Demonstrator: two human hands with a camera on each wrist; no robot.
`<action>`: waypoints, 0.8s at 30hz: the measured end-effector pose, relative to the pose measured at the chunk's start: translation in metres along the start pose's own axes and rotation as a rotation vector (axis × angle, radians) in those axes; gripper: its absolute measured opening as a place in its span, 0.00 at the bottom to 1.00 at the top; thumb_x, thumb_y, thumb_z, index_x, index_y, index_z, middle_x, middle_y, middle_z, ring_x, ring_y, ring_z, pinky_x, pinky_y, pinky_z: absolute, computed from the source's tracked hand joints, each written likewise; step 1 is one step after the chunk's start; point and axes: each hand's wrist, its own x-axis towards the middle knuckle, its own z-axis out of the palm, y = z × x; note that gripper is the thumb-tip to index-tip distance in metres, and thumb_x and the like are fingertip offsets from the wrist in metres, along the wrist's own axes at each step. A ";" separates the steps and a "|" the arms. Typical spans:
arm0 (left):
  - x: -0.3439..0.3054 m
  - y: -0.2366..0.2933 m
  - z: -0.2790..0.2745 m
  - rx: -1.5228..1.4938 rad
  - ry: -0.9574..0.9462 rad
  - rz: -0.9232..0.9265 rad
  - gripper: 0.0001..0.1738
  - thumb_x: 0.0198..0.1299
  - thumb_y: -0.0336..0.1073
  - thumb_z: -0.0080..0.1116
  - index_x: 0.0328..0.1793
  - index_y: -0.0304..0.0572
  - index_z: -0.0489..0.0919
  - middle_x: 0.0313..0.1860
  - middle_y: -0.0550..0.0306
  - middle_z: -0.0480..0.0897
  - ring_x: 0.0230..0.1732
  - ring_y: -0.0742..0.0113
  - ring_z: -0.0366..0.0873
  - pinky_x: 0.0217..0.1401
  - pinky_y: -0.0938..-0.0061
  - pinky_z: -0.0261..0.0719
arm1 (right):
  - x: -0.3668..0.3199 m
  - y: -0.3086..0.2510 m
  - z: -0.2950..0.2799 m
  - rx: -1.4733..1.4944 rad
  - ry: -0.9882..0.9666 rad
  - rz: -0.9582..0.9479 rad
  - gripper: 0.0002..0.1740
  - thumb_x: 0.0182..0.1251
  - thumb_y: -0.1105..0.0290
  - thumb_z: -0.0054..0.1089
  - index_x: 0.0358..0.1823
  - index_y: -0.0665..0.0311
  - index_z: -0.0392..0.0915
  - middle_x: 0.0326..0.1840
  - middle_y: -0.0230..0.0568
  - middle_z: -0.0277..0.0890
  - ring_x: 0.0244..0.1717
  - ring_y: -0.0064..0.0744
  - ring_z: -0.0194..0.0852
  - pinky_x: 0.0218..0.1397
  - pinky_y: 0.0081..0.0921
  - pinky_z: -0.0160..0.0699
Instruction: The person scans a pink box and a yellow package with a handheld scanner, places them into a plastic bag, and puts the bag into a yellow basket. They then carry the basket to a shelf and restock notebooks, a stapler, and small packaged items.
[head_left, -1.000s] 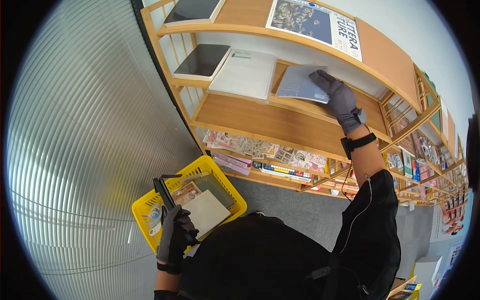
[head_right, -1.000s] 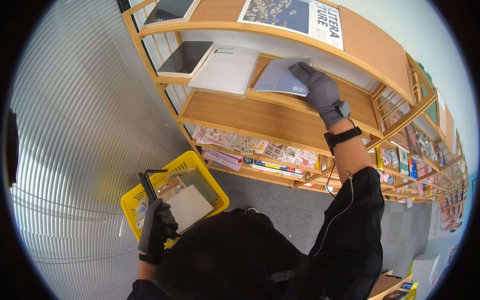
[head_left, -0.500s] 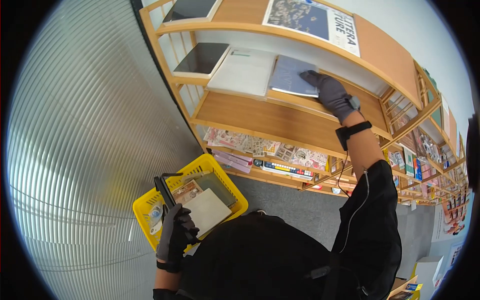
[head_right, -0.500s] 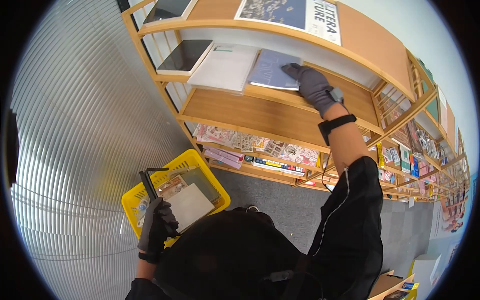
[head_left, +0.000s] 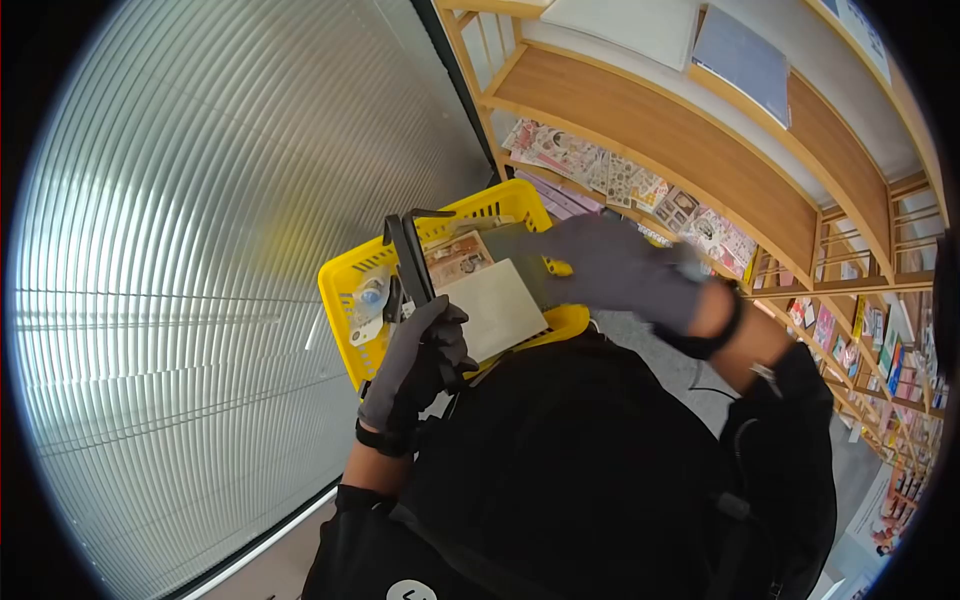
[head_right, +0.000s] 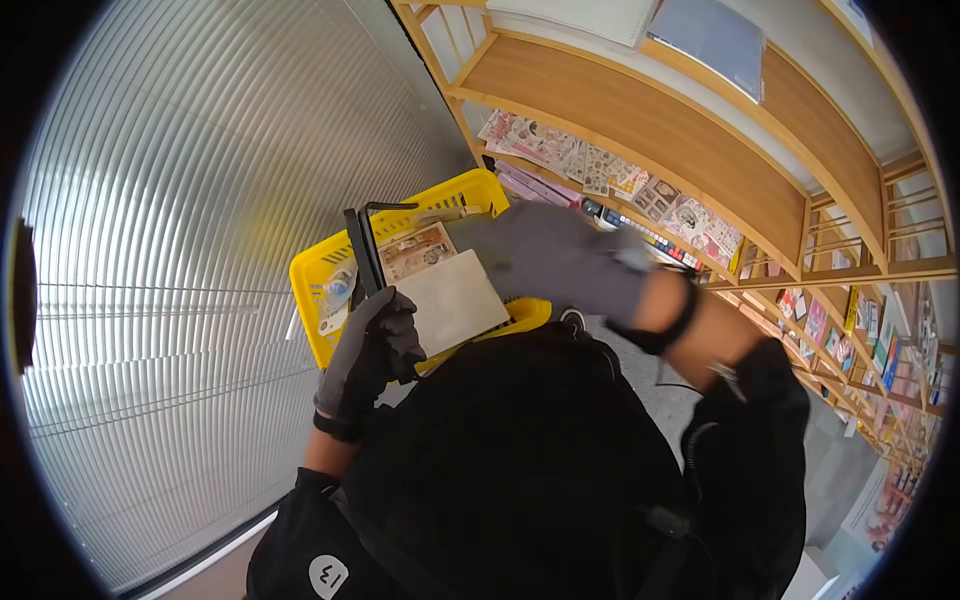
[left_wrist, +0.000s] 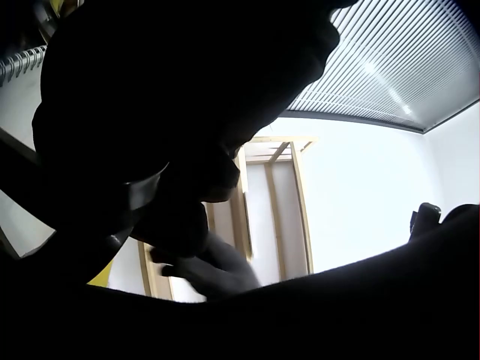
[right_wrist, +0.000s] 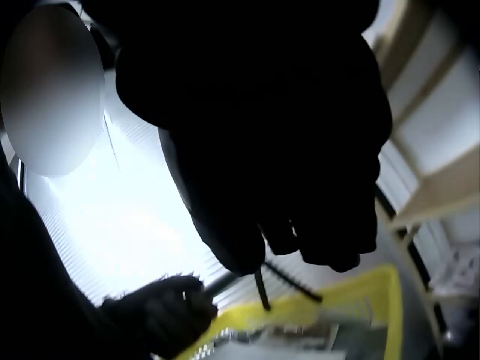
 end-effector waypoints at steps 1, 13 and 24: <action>-0.002 0.000 0.001 0.021 0.002 0.000 0.19 0.81 0.49 0.58 0.50 0.39 0.81 0.25 0.69 0.69 0.25 0.72 0.69 0.37 0.67 0.81 | 0.026 0.002 0.030 0.027 -0.162 0.153 0.46 0.62 0.51 0.76 0.82 0.53 0.72 0.54 0.53 0.89 0.51 0.52 0.90 0.56 0.48 0.89; -0.008 0.000 0.011 0.125 0.030 -0.007 0.20 0.82 0.49 0.56 0.51 0.37 0.82 0.26 0.64 0.72 0.24 0.70 0.71 0.34 0.68 0.79 | 0.097 0.019 0.179 0.166 -0.209 0.463 0.70 0.42 0.39 0.91 0.78 0.79 0.65 0.64 0.68 0.84 0.63 0.58 0.88 0.64 0.42 0.88; -0.003 -0.008 -0.030 -0.020 -0.017 -0.014 0.19 0.82 0.48 0.56 0.51 0.36 0.81 0.26 0.67 0.71 0.25 0.72 0.69 0.34 0.71 0.77 | 0.070 0.033 0.105 0.746 -0.299 0.530 0.33 0.69 0.55 0.78 0.67 0.72 0.82 0.52 0.49 0.90 0.50 0.41 0.91 0.53 0.34 0.90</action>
